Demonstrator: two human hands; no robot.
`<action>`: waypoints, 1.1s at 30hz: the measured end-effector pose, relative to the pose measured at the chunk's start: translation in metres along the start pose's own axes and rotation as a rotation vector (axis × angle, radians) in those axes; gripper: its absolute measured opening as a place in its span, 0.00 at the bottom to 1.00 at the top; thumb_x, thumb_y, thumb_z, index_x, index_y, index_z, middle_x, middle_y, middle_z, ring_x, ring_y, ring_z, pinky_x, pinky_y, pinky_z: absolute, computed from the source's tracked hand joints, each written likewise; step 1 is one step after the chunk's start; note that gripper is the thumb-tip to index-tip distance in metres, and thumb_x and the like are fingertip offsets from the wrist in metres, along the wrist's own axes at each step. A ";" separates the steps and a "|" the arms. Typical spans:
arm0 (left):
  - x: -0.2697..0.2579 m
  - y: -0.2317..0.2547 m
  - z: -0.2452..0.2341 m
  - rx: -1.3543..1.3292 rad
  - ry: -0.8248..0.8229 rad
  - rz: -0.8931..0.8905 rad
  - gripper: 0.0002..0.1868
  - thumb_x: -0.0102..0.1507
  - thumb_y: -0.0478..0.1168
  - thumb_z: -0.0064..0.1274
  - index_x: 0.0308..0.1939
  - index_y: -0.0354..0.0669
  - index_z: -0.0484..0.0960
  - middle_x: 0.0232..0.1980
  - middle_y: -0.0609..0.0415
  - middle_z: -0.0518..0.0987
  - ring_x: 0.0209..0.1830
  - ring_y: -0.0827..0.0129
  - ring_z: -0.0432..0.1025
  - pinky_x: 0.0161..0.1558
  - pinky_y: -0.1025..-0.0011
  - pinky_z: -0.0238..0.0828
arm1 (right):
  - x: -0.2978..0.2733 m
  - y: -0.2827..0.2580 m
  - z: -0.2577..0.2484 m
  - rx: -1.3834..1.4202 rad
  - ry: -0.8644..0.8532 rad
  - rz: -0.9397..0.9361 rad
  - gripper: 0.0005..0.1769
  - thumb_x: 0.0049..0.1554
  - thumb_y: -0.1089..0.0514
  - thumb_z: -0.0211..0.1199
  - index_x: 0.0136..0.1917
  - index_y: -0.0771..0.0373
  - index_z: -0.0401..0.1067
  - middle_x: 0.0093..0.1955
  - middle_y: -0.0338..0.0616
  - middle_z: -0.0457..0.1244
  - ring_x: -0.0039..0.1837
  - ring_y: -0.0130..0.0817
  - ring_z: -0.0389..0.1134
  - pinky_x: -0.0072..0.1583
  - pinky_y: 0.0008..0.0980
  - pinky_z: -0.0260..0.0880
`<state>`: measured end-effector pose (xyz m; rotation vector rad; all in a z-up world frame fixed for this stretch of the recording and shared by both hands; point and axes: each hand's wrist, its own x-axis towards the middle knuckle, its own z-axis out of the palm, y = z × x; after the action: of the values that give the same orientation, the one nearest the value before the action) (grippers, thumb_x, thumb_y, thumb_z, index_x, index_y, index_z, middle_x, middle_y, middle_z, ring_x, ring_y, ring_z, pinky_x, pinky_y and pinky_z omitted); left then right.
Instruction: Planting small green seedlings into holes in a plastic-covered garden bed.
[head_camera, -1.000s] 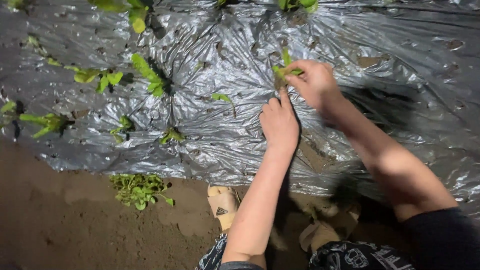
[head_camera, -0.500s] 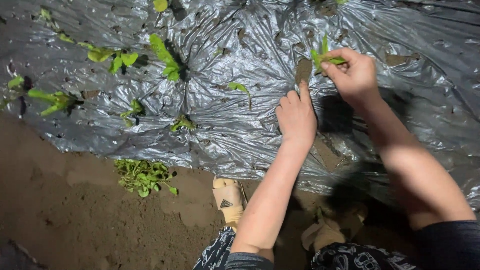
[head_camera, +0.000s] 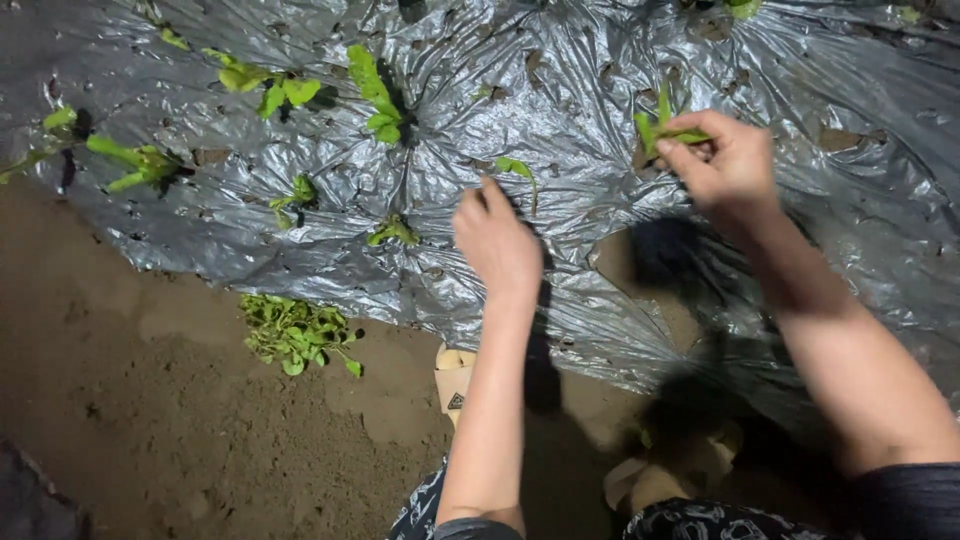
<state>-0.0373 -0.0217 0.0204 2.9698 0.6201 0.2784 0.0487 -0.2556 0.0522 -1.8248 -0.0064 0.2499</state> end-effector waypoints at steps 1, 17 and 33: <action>0.001 0.020 -0.013 -0.005 0.005 0.000 0.18 0.66 0.35 0.44 0.59 0.39 0.80 0.53 0.38 0.77 0.48 0.44 0.72 0.39 0.52 0.70 | 0.003 0.003 0.006 -0.004 0.003 -0.006 0.10 0.64 0.69 0.67 0.59 0.62 0.78 0.39 0.47 0.68 0.40 0.20 0.65 0.47 0.18 0.64; 0.002 -0.026 0.015 -0.025 0.089 0.259 0.20 0.66 0.34 0.45 0.62 0.50 0.77 0.43 0.46 0.72 0.42 0.50 0.67 0.36 0.57 0.61 | 0.019 -0.013 0.066 0.010 -0.171 -0.110 0.10 0.62 0.72 0.66 0.58 0.70 0.77 0.46 0.60 0.69 0.45 0.43 0.74 0.50 0.38 0.75; 0.008 -0.012 0.038 0.031 0.066 0.308 0.18 0.62 0.35 0.47 0.56 0.48 0.80 0.33 0.47 0.64 0.33 0.49 0.61 0.32 0.55 0.52 | 0.052 0.029 0.149 -0.529 -0.211 -0.223 0.17 0.51 0.55 0.75 0.54 0.53 0.78 0.47 0.46 0.68 0.54 0.52 0.72 0.56 0.49 0.74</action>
<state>-0.0274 -0.0094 -0.0170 3.0897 0.1695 0.3938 0.0703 -0.1147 -0.0209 -2.2901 -0.4592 0.3000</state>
